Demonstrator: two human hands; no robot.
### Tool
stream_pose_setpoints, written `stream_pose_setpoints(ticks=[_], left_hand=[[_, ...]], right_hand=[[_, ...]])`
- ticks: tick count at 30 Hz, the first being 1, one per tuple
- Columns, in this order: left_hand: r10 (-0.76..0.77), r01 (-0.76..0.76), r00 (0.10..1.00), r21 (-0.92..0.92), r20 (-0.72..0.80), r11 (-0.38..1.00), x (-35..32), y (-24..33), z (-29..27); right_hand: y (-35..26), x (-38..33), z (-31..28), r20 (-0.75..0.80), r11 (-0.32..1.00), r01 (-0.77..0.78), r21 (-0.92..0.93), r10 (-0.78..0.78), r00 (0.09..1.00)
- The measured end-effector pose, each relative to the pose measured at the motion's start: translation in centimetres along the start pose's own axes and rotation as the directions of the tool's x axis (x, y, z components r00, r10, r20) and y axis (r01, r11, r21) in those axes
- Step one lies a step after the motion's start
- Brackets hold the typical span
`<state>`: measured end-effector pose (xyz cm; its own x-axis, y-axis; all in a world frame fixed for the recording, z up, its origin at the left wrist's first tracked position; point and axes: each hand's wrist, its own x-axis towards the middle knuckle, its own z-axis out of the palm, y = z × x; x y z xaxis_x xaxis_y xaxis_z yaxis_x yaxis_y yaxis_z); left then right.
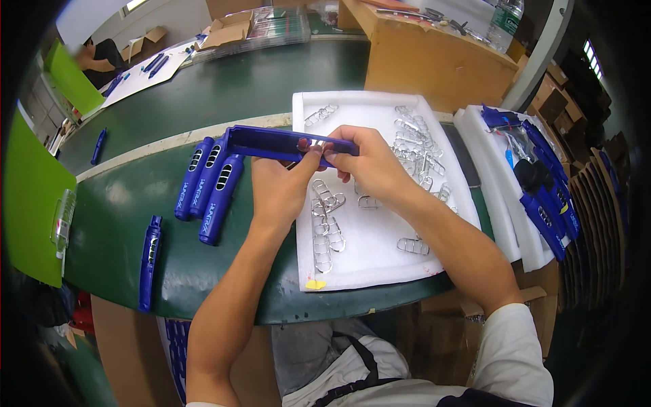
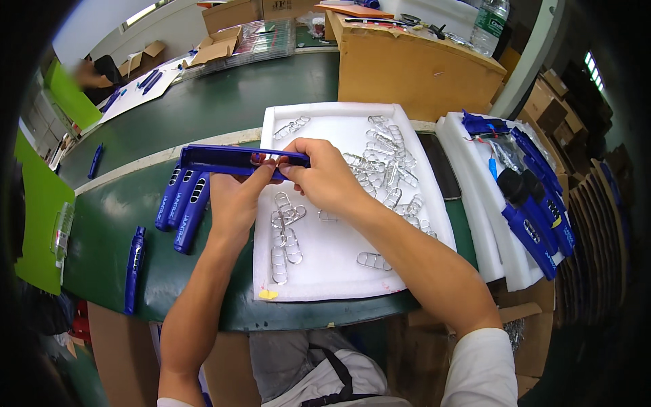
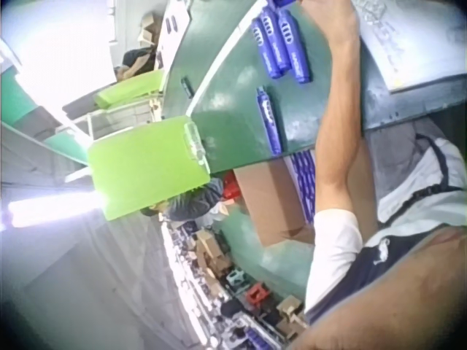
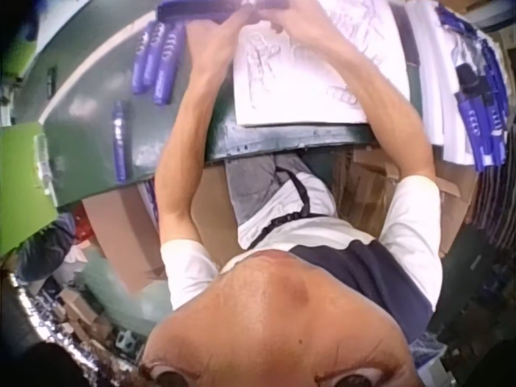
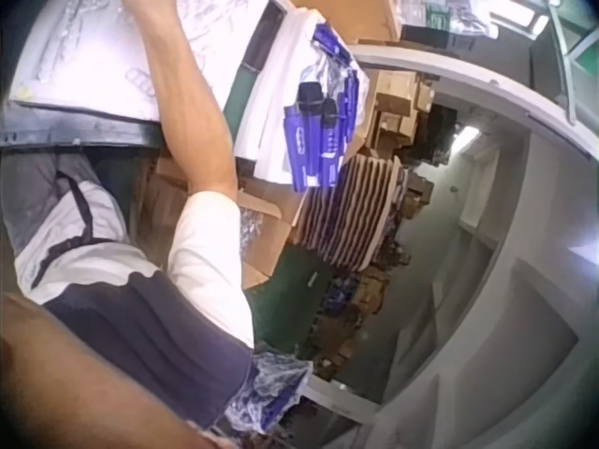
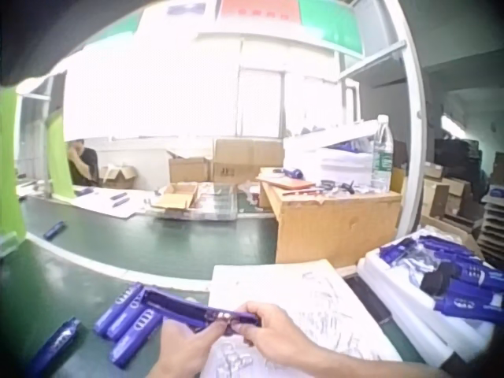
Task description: Assembling silver internal components into blue plastic electronic device housings.
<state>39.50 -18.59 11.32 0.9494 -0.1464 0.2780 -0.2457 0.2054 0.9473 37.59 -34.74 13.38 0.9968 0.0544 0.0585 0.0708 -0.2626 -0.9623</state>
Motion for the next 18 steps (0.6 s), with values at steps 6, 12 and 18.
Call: stream_pose_setpoints(ticks=[6,12,18], left_hand=[[-0.034,0.033,0.999,-0.052,-0.025,0.998,0.0,-0.1,-0.4],[0.056,-0.050,0.996,-0.080,0.076,0.996,0.2,-0.6,-0.9],[0.122,-0.129,0.992,-0.320,-0.041,0.938,0.5,-0.7,-1.8]], right_hand=[[0.1,0.1,0.2,-0.001,0.997,0.070,-0.030,-0.070,0.998],[-0.1,0.1,-0.2,0.035,0.996,0.092,-0.011,-0.092,0.995],[-0.3,0.0,-0.3,-0.031,0.993,0.092,-0.069,-0.095,0.995]])
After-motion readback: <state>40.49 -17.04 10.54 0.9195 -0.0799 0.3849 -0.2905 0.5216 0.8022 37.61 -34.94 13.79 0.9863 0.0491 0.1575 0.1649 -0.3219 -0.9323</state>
